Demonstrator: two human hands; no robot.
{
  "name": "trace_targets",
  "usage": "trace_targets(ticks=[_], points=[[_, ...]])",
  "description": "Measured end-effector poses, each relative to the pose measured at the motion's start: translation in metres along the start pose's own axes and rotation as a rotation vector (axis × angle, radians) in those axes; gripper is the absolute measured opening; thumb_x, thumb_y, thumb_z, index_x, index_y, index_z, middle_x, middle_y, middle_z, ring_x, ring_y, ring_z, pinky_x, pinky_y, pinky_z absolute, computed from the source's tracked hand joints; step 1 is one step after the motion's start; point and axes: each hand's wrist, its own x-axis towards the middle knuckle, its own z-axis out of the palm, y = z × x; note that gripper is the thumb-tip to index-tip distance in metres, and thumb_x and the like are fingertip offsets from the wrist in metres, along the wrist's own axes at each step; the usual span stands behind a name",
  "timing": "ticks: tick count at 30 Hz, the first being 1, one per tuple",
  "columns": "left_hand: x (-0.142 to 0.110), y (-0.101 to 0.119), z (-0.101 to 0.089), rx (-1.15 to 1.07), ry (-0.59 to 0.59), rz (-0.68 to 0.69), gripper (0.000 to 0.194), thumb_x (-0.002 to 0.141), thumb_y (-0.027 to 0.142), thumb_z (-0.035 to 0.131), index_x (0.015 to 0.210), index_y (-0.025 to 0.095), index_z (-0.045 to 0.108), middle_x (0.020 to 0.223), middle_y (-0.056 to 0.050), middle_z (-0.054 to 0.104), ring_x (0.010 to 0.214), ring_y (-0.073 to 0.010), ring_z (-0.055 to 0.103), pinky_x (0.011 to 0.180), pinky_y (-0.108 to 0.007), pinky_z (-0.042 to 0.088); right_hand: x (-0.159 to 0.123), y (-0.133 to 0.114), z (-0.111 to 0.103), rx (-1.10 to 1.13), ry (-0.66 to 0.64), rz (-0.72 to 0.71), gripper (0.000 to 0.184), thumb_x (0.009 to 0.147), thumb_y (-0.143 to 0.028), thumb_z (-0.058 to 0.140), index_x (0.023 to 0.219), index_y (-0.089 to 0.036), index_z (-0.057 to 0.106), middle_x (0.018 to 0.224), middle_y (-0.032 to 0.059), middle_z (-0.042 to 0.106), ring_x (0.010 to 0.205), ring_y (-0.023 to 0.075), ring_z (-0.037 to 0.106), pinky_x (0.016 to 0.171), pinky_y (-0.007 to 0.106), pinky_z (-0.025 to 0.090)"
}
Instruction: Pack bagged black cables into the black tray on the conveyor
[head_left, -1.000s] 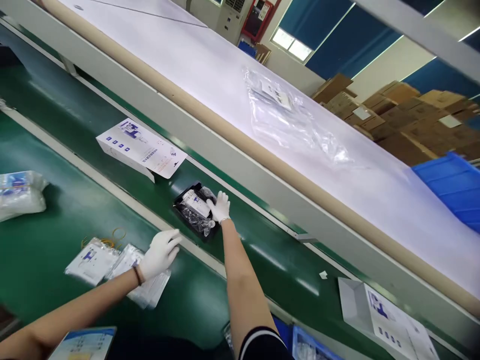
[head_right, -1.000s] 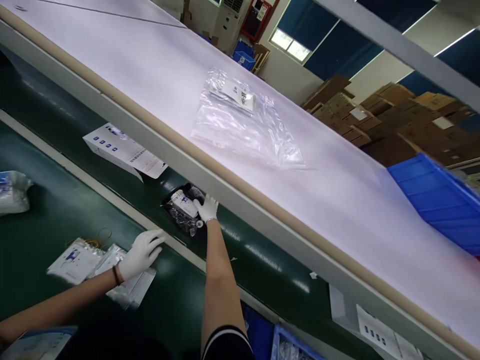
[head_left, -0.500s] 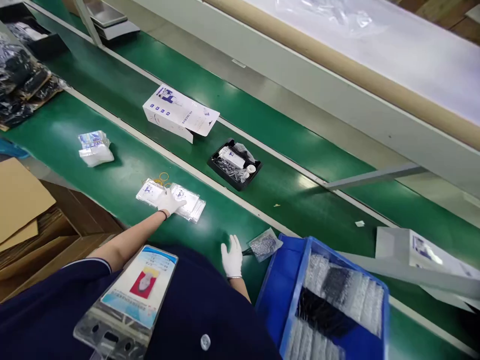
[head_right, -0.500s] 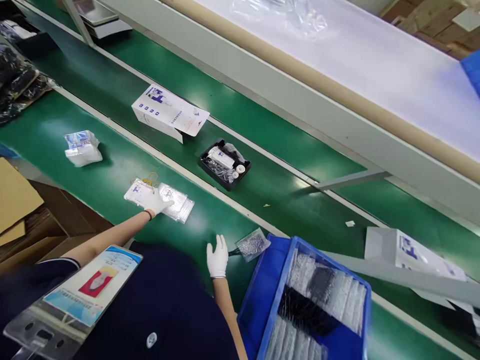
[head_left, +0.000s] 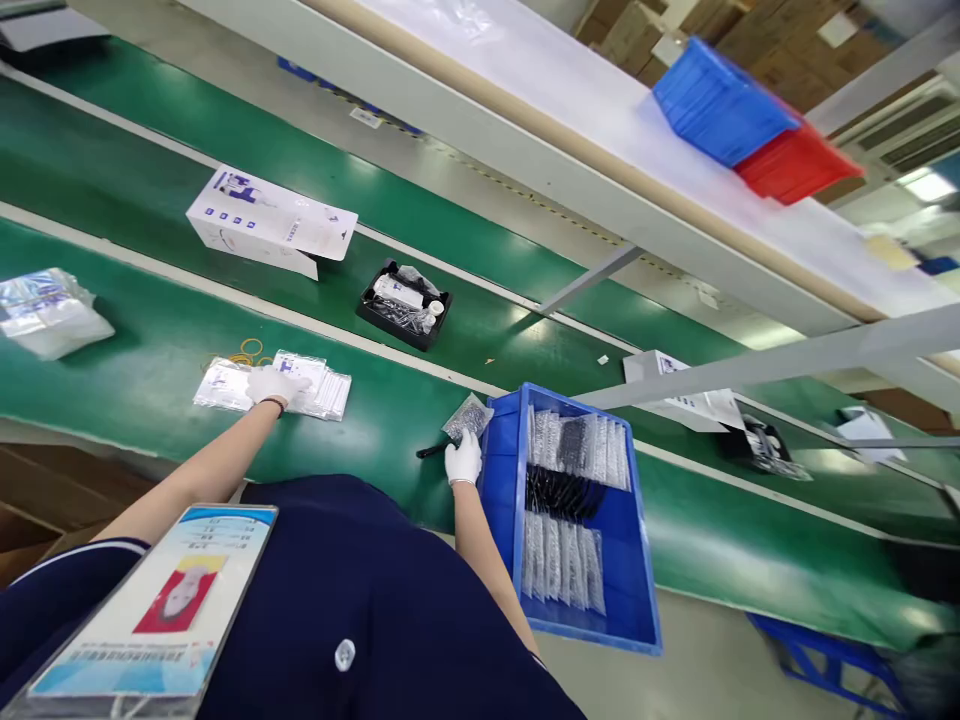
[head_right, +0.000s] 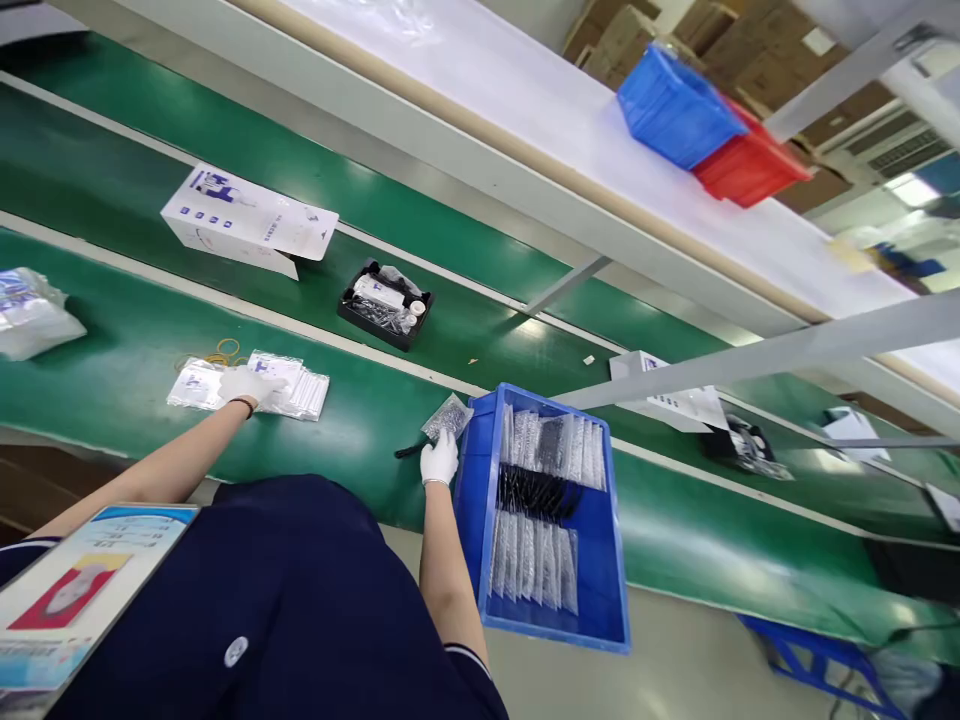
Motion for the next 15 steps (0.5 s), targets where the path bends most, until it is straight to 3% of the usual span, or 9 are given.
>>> trace_targets(ticks=[4, 7, 10, 13, 15], points=[[-0.015, -0.003, -0.007, -0.054, 0.133, 0.121, 0.08, 0.071, 0.061, 0.071, 0.115, -0.001, 0.049, 0.13, -0.029, 0.046, 0.119, -0.0442, 0.047, 0.09, -0.047, 0.042, 0.017, -0.003, -0.003, -0.077, -0.026, -0.056, 0.07, 0.073, -0.007, 0.051, 0.142, -0.019, 0.047, 0.151, 0.014, 0.039, 0.136, 0.0314, 0.036, 0.102, 0.045, 0.041], [-0.025, -0.007, -0.018, -0.099, 0.161, 0.237, 0.054, 0.081, 0.043, 0.067, 0.11, -0.001, 0.053, 0.132, -0.025, 0.047, 0.121, -0.0397, 0.044, 0.098, -0.046, 0.038, 0.024, -0.002, -0.007, -0.073, -0.035, -0.064, 0.065, 0.077, -0.006, 0.046, 0.14, -0.019, 0.05, 0.148, 0.0148, 0.042, 0.132, 0.0314, 0.041, 0.1, 0.046, 0.041], [-0.032, -0.008, -0.027, -0.16, 0.095, 0.354, 0.033, 0.092, 0.029, 0.051, 0.107, 0.0, 0.058, 0.116, -0.017, 0.059, 0.11, -0.0301, 0.054, 0.094, -0.037, 0.042, 0.031, 0.001, -0.015, -0.024, -0.045, -0.031, 0.049, 0.086, -0.012, 0.039, 0.13, -0.018, 0.06, 0.137, 0.0156, 0.054, 0.122, 0.0305, 0.051, 0.097, 0.045, 0.044], [-0.05, 0.001, -0.026, -0.326, 0.022, 0.386, 0.041, 0.096, 0.023, 0.041, 0.131, 0.005, 0.051, 0.119, -0.016, 0.062, 0.104, -0.028, 0.059, 0.092, -0.038, 0.044, 0.038, 0.0, -0.026, 0.067, -0.044, -0.003, 0.044, 0.093, -0.023, 0.033, 0.117, -0.015, 0.068, 0.121, 0.016, 0.065, 0.109, 0.029, 0.06, 0.095, 0.045, 0.047], [-0.071, 0.014, -0.019, -0.466, -0.077, 0.382, 0.046, 0.092, 0.021, 0.046, 0.136, 0.008, 0.052, 0.121, -0.016, 0.064, 0.104, -0.0292, 0.061, 0.094, -0.039, 0.045, 0.04, -0.009, -0.035, 0.143, -0.015, -0.033, 0.046, 0.094, -0.026, 0.03, 0.117, -0.012, 0.067, 0.119, 0.0159, 0.066, 0.11, 0.027, 0.06, 0.097, 0.042, 0.046]])
